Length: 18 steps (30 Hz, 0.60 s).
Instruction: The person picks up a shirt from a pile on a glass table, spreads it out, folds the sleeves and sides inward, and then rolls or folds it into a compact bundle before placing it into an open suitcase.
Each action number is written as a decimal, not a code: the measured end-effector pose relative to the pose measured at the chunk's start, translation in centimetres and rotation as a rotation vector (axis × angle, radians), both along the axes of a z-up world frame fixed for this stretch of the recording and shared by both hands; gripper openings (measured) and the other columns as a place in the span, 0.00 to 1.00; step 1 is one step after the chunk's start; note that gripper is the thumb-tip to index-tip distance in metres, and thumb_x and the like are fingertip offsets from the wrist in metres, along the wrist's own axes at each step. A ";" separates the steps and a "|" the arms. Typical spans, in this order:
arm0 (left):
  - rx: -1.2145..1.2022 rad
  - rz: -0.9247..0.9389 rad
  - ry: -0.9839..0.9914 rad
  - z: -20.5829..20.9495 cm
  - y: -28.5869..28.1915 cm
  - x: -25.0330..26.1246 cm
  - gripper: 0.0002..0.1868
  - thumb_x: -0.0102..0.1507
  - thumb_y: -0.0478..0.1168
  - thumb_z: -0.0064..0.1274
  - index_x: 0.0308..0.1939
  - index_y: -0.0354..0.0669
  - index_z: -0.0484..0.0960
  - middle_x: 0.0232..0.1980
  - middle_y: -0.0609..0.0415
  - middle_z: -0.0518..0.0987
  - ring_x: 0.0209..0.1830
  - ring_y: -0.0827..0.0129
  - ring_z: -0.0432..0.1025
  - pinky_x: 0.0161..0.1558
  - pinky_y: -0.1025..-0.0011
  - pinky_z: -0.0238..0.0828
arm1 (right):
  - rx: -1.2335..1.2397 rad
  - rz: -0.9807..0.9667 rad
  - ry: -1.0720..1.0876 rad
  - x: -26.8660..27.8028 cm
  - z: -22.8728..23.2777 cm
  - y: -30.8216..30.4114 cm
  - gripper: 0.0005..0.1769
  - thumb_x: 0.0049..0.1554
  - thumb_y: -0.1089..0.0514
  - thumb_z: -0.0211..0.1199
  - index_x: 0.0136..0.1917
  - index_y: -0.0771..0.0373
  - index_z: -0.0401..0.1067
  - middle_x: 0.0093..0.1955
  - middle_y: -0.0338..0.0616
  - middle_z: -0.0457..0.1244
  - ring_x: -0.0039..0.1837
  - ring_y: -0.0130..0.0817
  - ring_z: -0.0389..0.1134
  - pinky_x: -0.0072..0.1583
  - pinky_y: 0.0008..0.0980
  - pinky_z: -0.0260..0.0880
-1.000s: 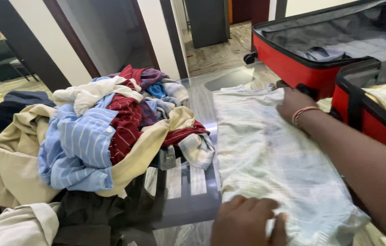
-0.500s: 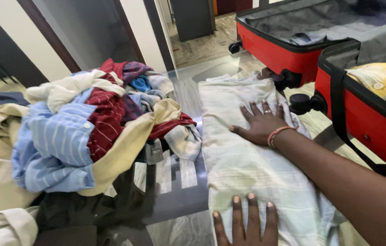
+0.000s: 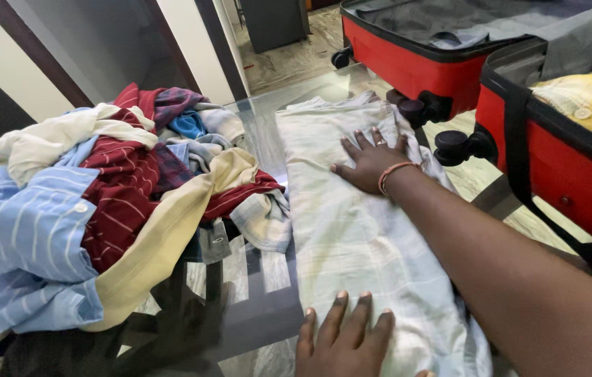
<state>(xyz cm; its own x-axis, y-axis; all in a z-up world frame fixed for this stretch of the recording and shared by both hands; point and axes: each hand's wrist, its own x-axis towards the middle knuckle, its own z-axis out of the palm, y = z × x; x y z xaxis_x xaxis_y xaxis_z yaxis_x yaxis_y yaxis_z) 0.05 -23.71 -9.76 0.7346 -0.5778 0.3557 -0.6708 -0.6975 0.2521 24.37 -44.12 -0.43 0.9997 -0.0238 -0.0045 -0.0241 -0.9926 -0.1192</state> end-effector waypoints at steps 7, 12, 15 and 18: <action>-0.028 0.053 -0.151 -1.8 0.3 -0.2 0.40 0.62 0.79 0.47 0.68 0.64 0.80 0.71 0.43 0.74 0.75 0.42 0.62 0.67 0.30 0.45 | 0.017 0.009 -0.012 3.6 -0.9 0.0 0.45 0.59 0.22 0.36 0.83 0.38 0.41 0.88 0.36 0.33 0.86 0.46 0.30 0.75 0.76 0.25; -0.011 0.096 -0.262 -0.8 -1.0 0.4 0.47 0.60 0.82 0.48 0.73 0.60 0.75 0.74 0.33 0.66 0.77 0.38 0.55 0.69 0.28 0.34 | 0.040 0.032 -0.121 5.8 -0.6 -0.1 0.43 0.59 0.25 0.42 0.81 0.42 0.49 0.86 0.39 0.39 0.86 0.46 0.34 0.74 0.77 0.30; -0.020 0.041 -0.042 1.7 -0.5 0.1 0.50 0.60 0.80 0.48 0.76 0.52 0.72 0.77 0.27 0.60 0.80 0.35 0.48 0.69 0.28 0.26 | 0.028 0.030 -0.248 5.4 -1.4 -0.5 0.36 0.62 0.30 0.48 0.73 0.51 0.67 0.83 0.43 0.51 0.88 0.46 0.41 0.76 0.76 0.37; -0.027 0.041 0.165 4.4 -0.9 -0.5 0.50 0.60 0.76 0.47 0.76 0.49 0.69 0.79 0.25 0.53 0.82 0.35 0.41 0.71 0.30 0.20 | 0.070 0.027 -0.258 5.3 -1.9 -1.1 0.34 0.58 0.32 0.54 0.70 0.52 0.69 0.83 0.49 0.47 0.85 0.52 0.37 0.74 0.76 0.34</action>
<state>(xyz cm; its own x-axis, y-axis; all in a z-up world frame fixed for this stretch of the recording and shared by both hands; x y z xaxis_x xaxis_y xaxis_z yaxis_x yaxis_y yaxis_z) -0.40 -24.62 -5.37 0.8071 -0.5378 0.2436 -0.5898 -0.7150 0.3754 29.70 -45.19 -2.34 0.9683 -0.0057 0.2496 0.0422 -0.9816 -0.1863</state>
